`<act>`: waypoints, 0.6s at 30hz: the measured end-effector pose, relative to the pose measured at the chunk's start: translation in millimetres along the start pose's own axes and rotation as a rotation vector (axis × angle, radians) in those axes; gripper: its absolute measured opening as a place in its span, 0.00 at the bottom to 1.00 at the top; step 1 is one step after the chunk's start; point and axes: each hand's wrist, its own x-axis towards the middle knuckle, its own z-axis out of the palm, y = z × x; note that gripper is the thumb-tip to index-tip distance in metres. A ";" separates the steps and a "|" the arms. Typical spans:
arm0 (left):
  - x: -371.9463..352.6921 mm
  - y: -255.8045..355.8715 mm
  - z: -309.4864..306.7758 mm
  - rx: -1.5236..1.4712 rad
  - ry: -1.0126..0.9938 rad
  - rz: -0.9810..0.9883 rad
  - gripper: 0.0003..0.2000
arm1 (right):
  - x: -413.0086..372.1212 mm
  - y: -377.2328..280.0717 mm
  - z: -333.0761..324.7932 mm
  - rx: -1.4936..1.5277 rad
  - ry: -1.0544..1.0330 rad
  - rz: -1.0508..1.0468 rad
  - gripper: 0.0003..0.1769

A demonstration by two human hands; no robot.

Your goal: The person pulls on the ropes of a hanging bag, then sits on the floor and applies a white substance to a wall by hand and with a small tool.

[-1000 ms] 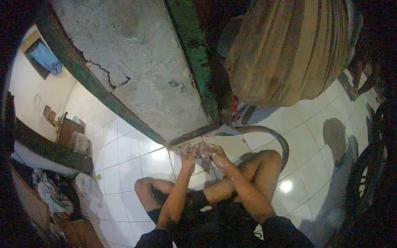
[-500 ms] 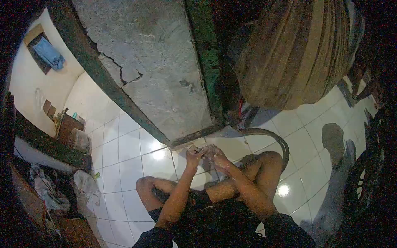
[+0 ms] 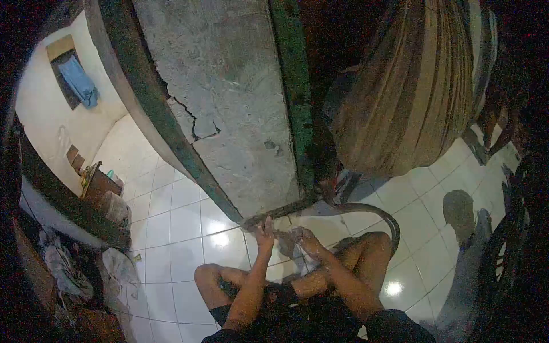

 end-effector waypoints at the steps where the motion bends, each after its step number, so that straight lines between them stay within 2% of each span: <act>1: 3.4 -2.3 -3.3 0.022 0.017 0.088 0.20 | 1.0 5.8 2.1 -0.018 0.076 0.018 0.22; 2: 4.3 -5.7 -6.5 0.045 0.033 0.175 0.21 | 0.2 10.9 2.6 -0.036 0.153 0.037 0.22; 3: 2.4 -9.5 -7.7 -0.074 0.035 0.081 0.19 | -7.2 13.6 -0.1 0.279 0.173 0.073 0.22; 6: -6.7 17.1 -6.2 -0.106 0.178 0.191 0.19 | -16.7 -30.4 26.1 0.153 0.175 0.107 0.20; 7: -9.2 29.7 -9.6 0.087 0.235 0.187 0.14 | -13.8 -23.1 21.6 0.117 0.157 0.011 0.19; 9: -4.0 36.6 -12.7 0.159 0.369 0.432 0.13 | -4.3 3.9 3.1 0.043 0.116 -0.180 0.16; 10: -3.1 37.5 -14.4 0.196 0.437 0.549 0.13 | -3.4 -5.2 6.0 -0.199 0.187 -0.136 0.16; 11: -7.9 45.6 -16.0 0.129 0.438 0.450 0.11 | 0.3 -25.1 14.9 -0.443 0.257 -0.091 0.16; 12: -2.2 41.3 -19.8 0.201 0.499 0.508 0.12 | 4.6 -46.5 25.2 -0.687 0.327 -0.042 0.15; 13: 3.8 33.3 -27.3 0.279 0.557 0.558 0.13 | 8.9 -61.6 32.2 -0.550 0.389 -0.071 0.16; 14: 8.7 27.1 -33.8 0.358 0.615 0.611 0.14 | 13.2 -76.6 39.0 -0.412 0.448 -0.108 0.16; 16: 12.8 25.7 -40.2 0.394 0.634 0.576 0.21 | 27.1 -106.0 51.2 -0.957 0.452 -0.458 0.20; 17: 17.2 23.8 -41.5 0.410 0.664 0.579 0.23 | 38.0 -112.2 51.8 -0.710 0.457 -0.450 0.22; 18: 21.2 22.2 -42.0 0.427 0.694 0.583 0.25 | 46.8 -128.4 59.2 -0.676 0.459 -0.503 0.24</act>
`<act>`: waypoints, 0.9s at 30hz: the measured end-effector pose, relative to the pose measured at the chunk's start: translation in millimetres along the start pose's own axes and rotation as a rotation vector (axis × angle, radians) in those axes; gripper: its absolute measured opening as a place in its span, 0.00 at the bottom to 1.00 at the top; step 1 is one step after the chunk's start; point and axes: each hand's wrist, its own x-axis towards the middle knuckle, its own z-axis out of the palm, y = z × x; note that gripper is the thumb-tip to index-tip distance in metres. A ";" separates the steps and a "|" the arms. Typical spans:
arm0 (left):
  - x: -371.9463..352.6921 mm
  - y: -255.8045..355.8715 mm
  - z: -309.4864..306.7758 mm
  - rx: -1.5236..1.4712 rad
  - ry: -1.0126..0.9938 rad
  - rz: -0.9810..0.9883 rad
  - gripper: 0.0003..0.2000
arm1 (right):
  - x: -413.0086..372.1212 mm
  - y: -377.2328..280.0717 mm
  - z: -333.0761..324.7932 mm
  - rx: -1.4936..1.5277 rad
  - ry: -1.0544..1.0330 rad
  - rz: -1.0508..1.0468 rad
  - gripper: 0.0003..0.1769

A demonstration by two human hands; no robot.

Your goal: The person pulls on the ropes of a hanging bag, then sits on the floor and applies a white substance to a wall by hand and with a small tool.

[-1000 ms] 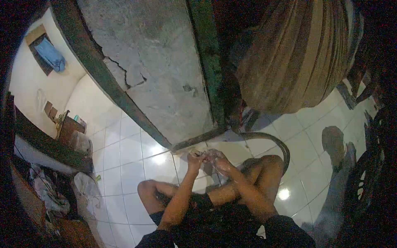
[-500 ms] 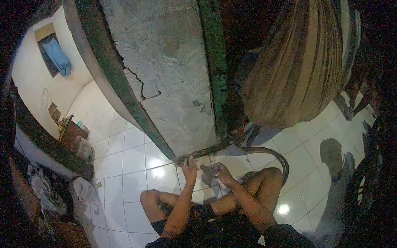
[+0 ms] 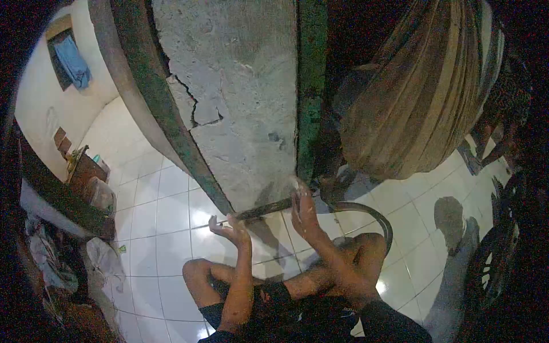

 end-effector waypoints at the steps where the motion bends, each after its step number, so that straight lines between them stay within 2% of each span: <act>1: 1.9 -1.5 2.1 -0.025 -0.024 -0.026 0.29 | 14.7 -14.6 2.4 0.039 0.025 -0.038 0.26; 3: 3.4 -5.5 10.7 -0.169 -0.050 -0.107 0.30 | 48.2 -88.0 -1.2 -0.257 0.037 -0.347 0.28; 4: 4.6 -7.2 14.3 -0.242 -0.062 -0.147 0.31 | 60.4 -82.8 0.8 -0.291 0.051 -0.406 0.29; 6: 4.4 -10.2 18.2 -0.171 -0.094 -0.105 0.32 | 81.0 -64.5 6.8 -0.360 0.075 -0.524 0.31; 9: 0.0 -13.4 22.2 -0.132 -0.145 -0.096 0.34 | 101.1 -52.0 17.6 -0.379 0.154 -0.764 0.27; 10: -1.1 -17.3 24.5 -0.226 -0.146 -0.101 0.34 | 103.4 -43.9 19.1 -0.391 0.157 -0.795 0.27; 12: -4.5 -23.3 29.6 -0.411 -0.150 -0.108 0.35 | 105.8 -26.4 20.7 -0.414 0.165 -0.855 0.26; 15: -5.5 -17.2 29.3 -0.348 -0.172 -0.124 0.36 | 106.0 -8.7 30.1 -0.431 0.267 -0.904 0.21; 18: -7.2 -18.3 32.2 -0.284 -0.176 -0.142 0.36 | 110.7 -15.6 24.1 -0.523 0.289 -0.906 0.28; 21: -11.1 -28.7 35.5 -0.356 -0.206 -0.192 0.37 | 111.3 -9.7 32.0 -0.504 0.389 -0.887 0.27; 23: -8.4 -6.1 29.9 -0.415 -0.194 -0.246 0.38 | 105.6 -6.8 29.0 -0.542 0.286 -0.890 0.27; 24: -8.7 -14.0 31.1 -0.333 -0.193 -0.204 0.40 | 103.7 -6.5 29.4 -0.557 0.238 -0.897 0.27; 25: -6.4 -16.7 31.4 -0.250 -0.190 -0.162 0.41 | 97.2 -7.1 31.6 -0.623 0.231 -0.855 0.26; 27: -7.9 -19.0 34.9 -0.359 -0.185 -0.176 0.42 | 98.3 -6.3 38.4 -0.533 0.268 -0.840 0.25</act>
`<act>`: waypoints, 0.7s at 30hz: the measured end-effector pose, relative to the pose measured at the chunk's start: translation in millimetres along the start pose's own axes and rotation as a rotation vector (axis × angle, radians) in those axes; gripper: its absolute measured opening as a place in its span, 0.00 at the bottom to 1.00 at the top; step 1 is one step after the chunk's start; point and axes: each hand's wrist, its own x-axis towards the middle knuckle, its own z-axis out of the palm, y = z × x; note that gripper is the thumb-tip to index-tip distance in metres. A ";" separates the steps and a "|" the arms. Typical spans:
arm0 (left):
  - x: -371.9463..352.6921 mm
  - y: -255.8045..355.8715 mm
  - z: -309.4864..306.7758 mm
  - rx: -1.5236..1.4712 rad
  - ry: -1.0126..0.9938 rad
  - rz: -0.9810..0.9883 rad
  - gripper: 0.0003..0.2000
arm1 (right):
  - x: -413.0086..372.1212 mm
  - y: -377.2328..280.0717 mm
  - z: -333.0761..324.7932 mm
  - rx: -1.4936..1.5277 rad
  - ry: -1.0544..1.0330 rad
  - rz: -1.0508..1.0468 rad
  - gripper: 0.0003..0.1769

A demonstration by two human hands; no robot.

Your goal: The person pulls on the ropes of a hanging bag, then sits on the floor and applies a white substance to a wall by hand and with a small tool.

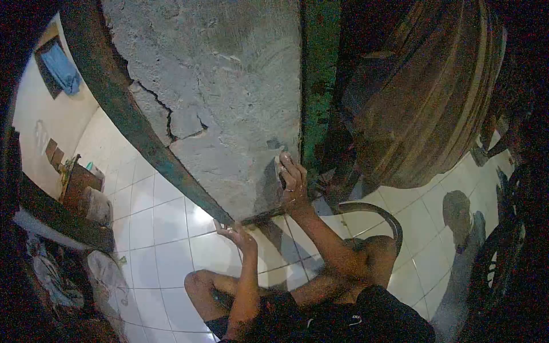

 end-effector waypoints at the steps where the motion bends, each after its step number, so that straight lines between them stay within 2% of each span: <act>1: -1.1 -0.2 -0.2 -0.052 -0.003 -0.005 0.42 | 1.4 -3.8 1.8 0.031 0.026 0.023 0.25; 4: -0.4 -1.2 -1.9 -0.058 -0.030 -0.021 0.43 | 6.6 -14.9 3.3 -0.017 0.095 0.078 0.25; 10: -1.4 -1.6 -2.7 0.193 0.021 0.083 0.44 | -5.4 -6.5 17.9 -0.110 0.126 0.051 0.21; 13: -0.7 -4.1 -0.2 -0.031 -0.003 -0.009 0.45 | 4.9 -3.0 19.0 -0.116 0.197 0.017 0.20; 16: -1.2 -2.1 -2.5 0.056 0.004 0.048 0.47 | 24.5 -1.6 11.0 -0.129 0.219 -0.070 0.21; 19: -0.7 -0.1 0.0 0.047 0.027 0.047 0.49 | 17.8 9.8 15.2 -0.106 0.210 -0.037 0.29; 21: -1.1 -1.5 -0.7 0.088 0.025 0.027 0.47 | 24.2 17.1 21.5 -0.100 0.265 -0.061 0.26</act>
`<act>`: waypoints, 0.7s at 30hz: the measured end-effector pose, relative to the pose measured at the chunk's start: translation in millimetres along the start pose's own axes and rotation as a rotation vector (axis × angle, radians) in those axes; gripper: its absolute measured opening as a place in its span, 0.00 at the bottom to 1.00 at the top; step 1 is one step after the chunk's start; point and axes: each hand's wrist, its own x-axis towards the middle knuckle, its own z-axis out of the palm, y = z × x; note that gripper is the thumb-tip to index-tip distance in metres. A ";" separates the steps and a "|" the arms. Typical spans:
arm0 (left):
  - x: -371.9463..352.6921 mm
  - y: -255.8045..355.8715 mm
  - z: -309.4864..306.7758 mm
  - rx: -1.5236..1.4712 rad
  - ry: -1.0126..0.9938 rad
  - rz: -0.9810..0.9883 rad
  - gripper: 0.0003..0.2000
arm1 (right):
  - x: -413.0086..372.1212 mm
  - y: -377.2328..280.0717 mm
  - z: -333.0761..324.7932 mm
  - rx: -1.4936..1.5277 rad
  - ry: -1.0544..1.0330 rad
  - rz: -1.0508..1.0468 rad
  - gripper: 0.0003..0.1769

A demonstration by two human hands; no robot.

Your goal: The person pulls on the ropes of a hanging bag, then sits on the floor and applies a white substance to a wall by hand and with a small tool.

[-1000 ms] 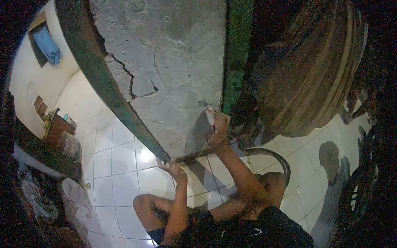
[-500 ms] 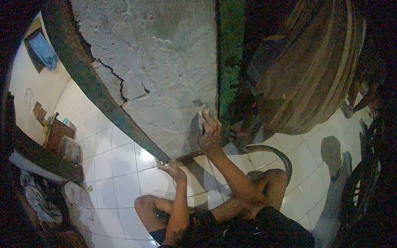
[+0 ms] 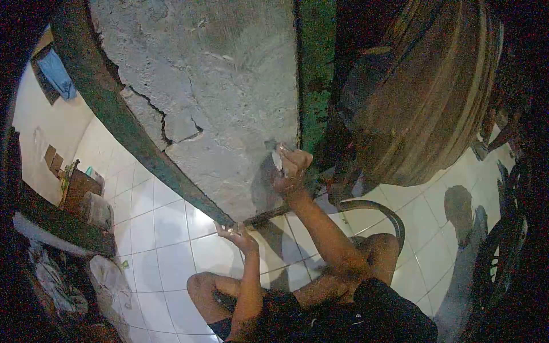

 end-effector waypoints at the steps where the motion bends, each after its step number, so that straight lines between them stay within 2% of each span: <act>1: -1.6 -1.4 -2.0 0.024 -0.004 -0.011 0.47 | 1.7 0.7 1.7 0.003 0.026 -0.007 0.25; 4: -0.6 -3.5 -1.9 0.011 -0.026 0.034 0.47 | -0.2 -2.5 -3.1 0.018 -0.007 0.004 0.23; 5: -0.7 -5.8 0.6 -0.063 -0.013 -0.007 0.47 | -6.5 -2.1 -3.1 0.047 0.004 -0.002 0.23; 7: -2.3 -7.7 -2.9 0.038 -0.015 0.002 0.46 | -18.9 -1.0 -2.6 0.104 0.024 -0.014 0.22; 8: -2.3 -8.2 -3.6 0.089 -0.015 0.005 0.46 | -19.1 3.6 -4.8 0.089 -0.016 -0.028 0.22; 11: -1.0 -12.7 -4.0 -0.044 -0.035 0.045 0.44 | -7.7 7.5 -11.3 0.055 -0.112 -0.020 0.22; 14: -1.9 -9.5 -3.4 0.043 -0.012 0.030 0.45 | -0.2 4.9 -10.3 0.039 -0.135 0.044 0.20; 21: -0.6 15.6 3.1 -0.176 0.019 -0.089 0.47 | -3.9 6.6 -16.6 0.047 -0.174 -0.073 0.22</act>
